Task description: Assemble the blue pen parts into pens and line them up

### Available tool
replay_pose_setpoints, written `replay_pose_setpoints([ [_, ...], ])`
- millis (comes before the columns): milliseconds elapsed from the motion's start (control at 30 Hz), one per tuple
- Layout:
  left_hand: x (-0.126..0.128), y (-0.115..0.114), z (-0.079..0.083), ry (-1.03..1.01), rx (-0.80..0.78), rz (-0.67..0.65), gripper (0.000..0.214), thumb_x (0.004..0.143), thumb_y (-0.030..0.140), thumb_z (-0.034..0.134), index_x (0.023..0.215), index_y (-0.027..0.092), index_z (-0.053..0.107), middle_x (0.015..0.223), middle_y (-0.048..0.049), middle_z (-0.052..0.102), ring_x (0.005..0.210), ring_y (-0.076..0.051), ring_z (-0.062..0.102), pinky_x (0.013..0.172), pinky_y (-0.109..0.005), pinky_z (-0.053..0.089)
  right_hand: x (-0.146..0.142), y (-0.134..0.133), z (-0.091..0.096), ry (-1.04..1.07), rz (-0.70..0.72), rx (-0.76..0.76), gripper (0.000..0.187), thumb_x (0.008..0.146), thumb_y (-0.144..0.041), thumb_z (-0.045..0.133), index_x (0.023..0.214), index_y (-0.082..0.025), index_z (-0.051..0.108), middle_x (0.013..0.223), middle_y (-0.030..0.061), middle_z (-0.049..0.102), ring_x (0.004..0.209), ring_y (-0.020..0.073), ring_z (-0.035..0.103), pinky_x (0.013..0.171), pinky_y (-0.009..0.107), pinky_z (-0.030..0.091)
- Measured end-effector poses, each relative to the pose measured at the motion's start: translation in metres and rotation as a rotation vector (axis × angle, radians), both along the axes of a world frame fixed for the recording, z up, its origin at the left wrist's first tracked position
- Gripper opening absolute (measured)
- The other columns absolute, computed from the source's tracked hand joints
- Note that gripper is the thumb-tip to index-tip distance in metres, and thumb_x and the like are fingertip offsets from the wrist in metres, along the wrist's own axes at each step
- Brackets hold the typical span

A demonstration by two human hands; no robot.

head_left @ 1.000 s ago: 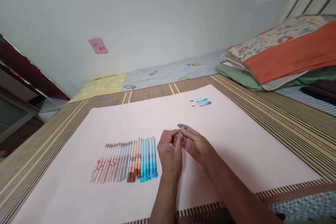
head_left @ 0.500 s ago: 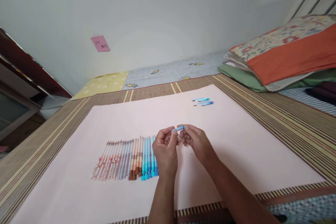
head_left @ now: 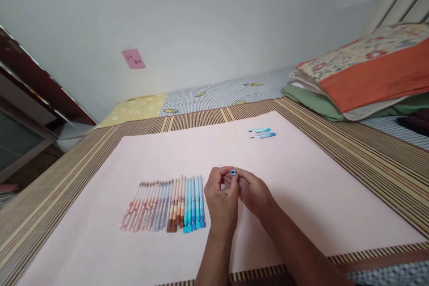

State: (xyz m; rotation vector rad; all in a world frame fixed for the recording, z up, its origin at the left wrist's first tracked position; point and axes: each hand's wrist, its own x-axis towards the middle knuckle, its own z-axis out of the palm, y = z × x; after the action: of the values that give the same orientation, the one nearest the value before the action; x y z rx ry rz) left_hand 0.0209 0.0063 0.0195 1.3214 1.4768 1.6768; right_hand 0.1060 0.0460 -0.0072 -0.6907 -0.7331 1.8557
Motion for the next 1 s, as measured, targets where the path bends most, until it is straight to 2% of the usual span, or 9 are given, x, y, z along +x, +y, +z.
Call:
replay_pose_setpoints([
  [133, 0.001, 0.000, 0.002, 0.057, 0.046, -0.007, 0.008, 0.089, 0.020, 0.063, 0.090, 0.022, 0.071, 0.082, -0.0016, 0.064, 0.074, -0.015, 0.060, 0.070, -0.026, 0.048, 0.006, 0.004, 0.001, 0.071, 0.040, -0.010, 0.020, 0.078, -0.038, 0.070, 0.078, -0.019, 0.072, 0.082, 0.0079, 0.073, 0.091, 0.0267, 0.067, 0.067, 0.033, 0.048],
  [300, 0.003, -0.001, 0.003, 0.121, 0.089, -0.022, 0.011, 0.090, 0.017, 0.062, 0.094, 0.020, 0.071, 0.084, -0.0022, 0.063, 0.076, -0.015, 0.060, 0.069, -0.027, 0.047, 0.011, 0.013, -0.011, 0.199, 0.084, -0.070, 0.017, 0.082, -0.033, 0.065, 0.076, -0.018, 0.071, 0.069, 0.0030, 0.066, 0.074, 0.0202, 0.063, 0.078, 0.036, 0.051],
  [400, 0.004, 0.000, 0.003, 0.124, 0.092, -0.027, 0.010, 0.089, 0.017, 0.063, 0.094, 0.020, 0.071, 0.085, -0.0026, 0.064, 0.076, -0.015, 0.060, 0.069, -0.027, 0.048, 0.014, 0.015, -0.016, 0.250, 0.070, -0.081, 0.017, 0.085, -0.031, 0.065, 0.074, -0.019, 0.069, 0.063, -0.0001, 0.058, 0.065, 0.0167, 0.057, 0.076, 0.034, 0.051],
  [500, 0.002, 0.001, 0.003, 0.003, 0.039, -0.062, 0.008, 0.088, 0.019, 0.064, 0.094, 0.020, 0.070, 0.085, -0.0025, 0.066, 0.077, -0.015, 0.062, 0.070, -0.027, 0.049, 0.015, 0.014, -0.014, 0.243, 0.037, -0.094, 0.020, 0.085, -0.032, 0.071, 0.071, -0.018, 0.067, 0.060, -0.0020, 0.054, 0.058, 0.0121, 0.050, 0.067, 0.027, 0.049],
  [600, -0.004, 0.002, 0.002, -0.198, -0.050, -0.107, 0.011, 0.087, 0.024, 0.067, 0.098, 0.020, 0.068, 0.083, -0.0019, 0.068, 0.077, -0.015, 0.064, 0.073, -0.027, 0.051, 0.018, 0.012, -0.007, 0.196, 0.036, -0.039, 0.020, 0.082, -0.031, 0.077, 0.073, -0.016, 0.068, 0.067, -0.0015, 0.057, 0.057, 0.0086, 0.047, 0.057, 0.021, 0.042],
  [733, -0.008, 0.002, -0.001, -0.326, -0.075, -0.142, 0.016, 0.086, 0.028, 0.071, 0.098, 0.019, 0.065, 0.081, -0.0009, 0.068, 0.077, -0.014, 0.064, 0.073, -0.025, 0.050, 0.021, 0.010, 0.006, 0.099, 0.027, 0.083, 0.020, 0.078, -0.032, 0.081, 0.077, -0.017, 0.068, 0.067, -0.0016, 0.058, 0.059, 0.0088, 0.048, 0.056, 0.022, 0.040],
  [867, -0.006, 0.003, 0.000, -0.418, -0.025, -0.181, 0.018, 0.085, 0.032, 0.072, 0.090, 0.019, 0.060, 0.071, 0.0014, 0.066, 0.066, -0.012, 0.062, 0.066, -0.024, 0.049, 0.022, 0.009, 0.013, 0.054, 0.023, 0.182, 0.022, 0.076, -0.035, 0.082, 0.079, -0.019, 0.066, 0.064, -0.0020, 0.059, 0.059, 0.0117, 0.052, 0.061, 0.027, 0.045],
  [1000, -0.009, 0.006, 0.002, -0.433, -0.011, -0.128, 0.031, 0.090, 0.042, 0.066, 0.073, 0.018, 0.054, 0.059, 0.0027, 0.060, 0.051, -0.009, 0.053, 0.053, -0.021, 0.041, 0.021, 0.005, 0.014, -0.041, 0.027, 0.269, 0.022, 0.078, -0.036, 0.081, 0.084, -0.019, 0.067, 0.064, -0.0013, 0.061, 0.062, 0.0136, 0.056, 0.064, 0.029, 0.046],
])
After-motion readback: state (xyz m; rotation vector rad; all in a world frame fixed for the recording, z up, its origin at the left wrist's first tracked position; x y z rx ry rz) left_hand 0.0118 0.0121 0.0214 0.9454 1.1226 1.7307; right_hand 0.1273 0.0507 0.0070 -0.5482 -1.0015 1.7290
